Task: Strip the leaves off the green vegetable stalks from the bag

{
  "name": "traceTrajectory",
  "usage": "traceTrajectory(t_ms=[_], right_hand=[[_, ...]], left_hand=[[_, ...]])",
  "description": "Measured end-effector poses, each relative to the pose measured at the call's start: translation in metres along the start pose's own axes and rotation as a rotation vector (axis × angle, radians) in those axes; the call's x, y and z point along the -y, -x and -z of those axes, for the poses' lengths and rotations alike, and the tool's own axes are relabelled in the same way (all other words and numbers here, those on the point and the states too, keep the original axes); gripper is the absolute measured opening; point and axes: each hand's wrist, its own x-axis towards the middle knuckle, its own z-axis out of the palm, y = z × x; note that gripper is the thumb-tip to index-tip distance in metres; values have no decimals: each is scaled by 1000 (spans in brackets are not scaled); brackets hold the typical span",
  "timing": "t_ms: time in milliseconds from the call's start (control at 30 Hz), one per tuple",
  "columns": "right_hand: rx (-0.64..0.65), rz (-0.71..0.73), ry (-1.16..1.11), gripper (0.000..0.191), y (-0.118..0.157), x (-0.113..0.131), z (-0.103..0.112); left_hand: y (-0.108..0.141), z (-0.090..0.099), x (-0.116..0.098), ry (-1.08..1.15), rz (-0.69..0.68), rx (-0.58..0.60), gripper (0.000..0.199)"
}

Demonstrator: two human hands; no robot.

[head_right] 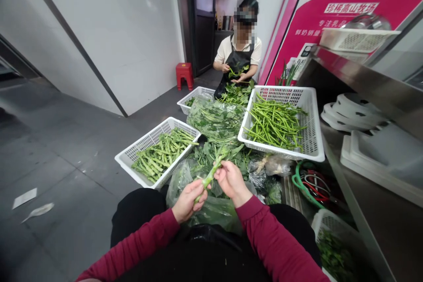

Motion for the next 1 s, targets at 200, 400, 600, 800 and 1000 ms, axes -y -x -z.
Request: traceTrajectory(t_ms=[200,400,600,800,1000], right_hand=[[110,-262,-143,7,9,-3,1],[68,-434,-91,3,15,-23,8],[192,-155,-188,13,23,-4,8],[145,-119,-226,12,23,-1,2],[185,-112,-303,10,27,-3,-3]], left_hand=[[5,-1,-2,1,45,89,34],[6,0,-6,228,209,274,29],[1,8,6,448,257,347,35],[1,9,7,474,267,425,36],[2,9,7,467,308,510,38]])
